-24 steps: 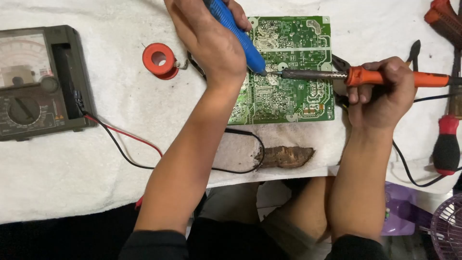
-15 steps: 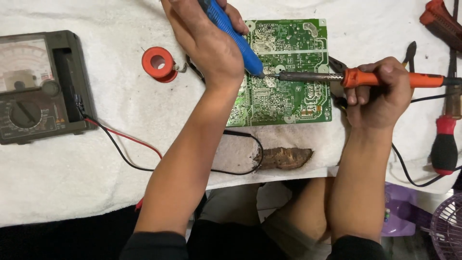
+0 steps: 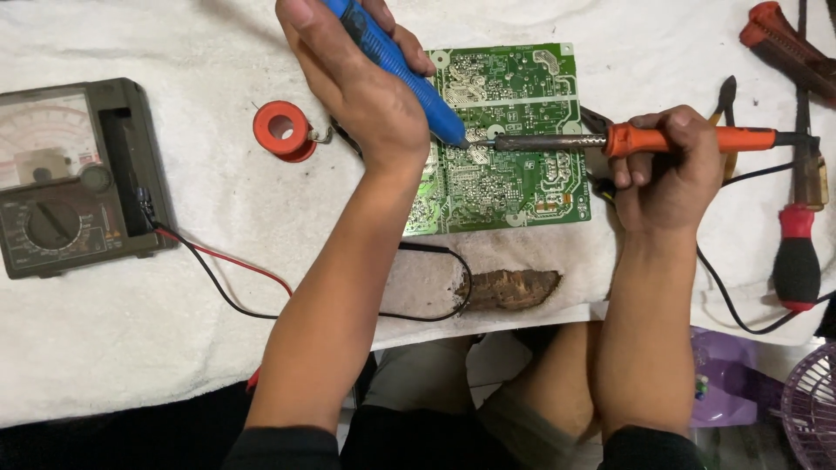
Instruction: The person uses a soldering iron and a desoldering pump to work on a green circuit board. They repeatedly heat solder joints and use the pump to remove molten solder. The person also flips the board over to inspect the other side and uses pliers to assist with the task.
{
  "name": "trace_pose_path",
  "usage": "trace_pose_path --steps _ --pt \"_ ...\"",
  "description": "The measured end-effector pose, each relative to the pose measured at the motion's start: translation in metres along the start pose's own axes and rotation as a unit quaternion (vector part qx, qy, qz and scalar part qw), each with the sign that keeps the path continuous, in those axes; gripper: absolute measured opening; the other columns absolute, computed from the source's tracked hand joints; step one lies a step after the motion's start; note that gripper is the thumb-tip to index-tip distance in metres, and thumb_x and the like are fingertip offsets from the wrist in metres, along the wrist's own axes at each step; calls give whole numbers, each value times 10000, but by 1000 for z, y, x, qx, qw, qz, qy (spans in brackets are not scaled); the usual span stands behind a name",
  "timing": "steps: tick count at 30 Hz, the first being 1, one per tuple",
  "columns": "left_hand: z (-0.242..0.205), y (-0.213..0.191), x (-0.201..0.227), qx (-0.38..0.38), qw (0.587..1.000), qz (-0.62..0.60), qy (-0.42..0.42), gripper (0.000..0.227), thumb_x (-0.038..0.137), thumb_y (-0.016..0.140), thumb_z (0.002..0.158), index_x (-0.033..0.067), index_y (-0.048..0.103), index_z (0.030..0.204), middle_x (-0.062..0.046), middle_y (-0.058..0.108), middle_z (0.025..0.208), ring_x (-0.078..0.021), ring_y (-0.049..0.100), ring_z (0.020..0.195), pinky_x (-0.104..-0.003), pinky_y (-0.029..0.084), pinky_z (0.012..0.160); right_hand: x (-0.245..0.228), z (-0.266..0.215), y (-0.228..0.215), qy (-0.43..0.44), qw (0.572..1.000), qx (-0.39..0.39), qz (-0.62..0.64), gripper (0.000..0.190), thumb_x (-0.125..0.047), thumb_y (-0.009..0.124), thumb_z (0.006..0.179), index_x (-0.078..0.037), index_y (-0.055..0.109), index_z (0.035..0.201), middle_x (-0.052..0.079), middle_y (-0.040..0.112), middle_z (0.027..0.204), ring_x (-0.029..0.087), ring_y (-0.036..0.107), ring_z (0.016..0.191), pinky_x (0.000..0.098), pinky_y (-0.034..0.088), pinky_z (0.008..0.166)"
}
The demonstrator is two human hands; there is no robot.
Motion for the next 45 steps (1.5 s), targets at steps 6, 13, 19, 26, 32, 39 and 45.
trace_pose_path --steps 6,13,19,26,32,39,45 --pt "0 3 5 -7 1000 7 16 365 459 302 818 102 377 814 -47 415 610 -155 397 349 -241 371 325 0 -1 0 4 999 33 -5 143 -144 501 663 -30 490 576 82 445 474 116 295 293 218 259 275" --pt "0 2 4 -16 1000 1 22 375 467 315 821 99 387 829 -56 421 612 -160 398 348 -242 380 321 1 -1 0 -7 1000 -14 -8 152 -135 498 692 -49 473 570 41 368 410 109 278 294 214 269 286" --pt "1 1 2 -14 1000 -25 13 370 458 325 820 92 379 831 -69 410 627 -160 384 353 -243 362 316 0 -1 -1 -5 1000 -10 -16 191 -139 487 700 -92 404 534 43 333 397 123 262 292 212 249 287" --pt "1 1 0 6 1000 -28 -2 389 476 343 806 91 388 844 -72 416 620 -156 381 337 -238 352 303 -2 0 0 -1 998 -60 -12 195 -146 461 710 -103 379 539 26 269 366 128 235 292 213 226 293" --pt "1 0 0 14 1000 -15 -9 396 485 339 797 94 380 843 -65 422 612 -151 397 333 -236 354 296 -2 1 1 -2 998 -54 -15 153 -135 454 679 -71 417 544 39 267 353 132 216 287 220 214 293" --pt "2 0 -1 13 1000 -24 7 355 449 334 807 95 354 806 -65 423 604 -148 403 329 -229 357 278 2 3 -4 7 1000 -23 7 151 -123 456 685 -72 425 546 41 378 437 95 241 294 208 234 276" --pt "-1 3 4 21 1000 -6 -15 459 532 264 774 86 373 754 -46 434 606 -142 406 335 -231 359 297 1 2 -1 2 1000 -24 -4 160 -137 472 683 -54 446 548 54 352 400 102 237 282 204 236 273"
Point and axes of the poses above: each hand's wrist, its own z-axis towards the middle knuckle, its own y-axis out of the palm, x = y × z, the point moved 3 cm from there along z, towards the middle knuckle
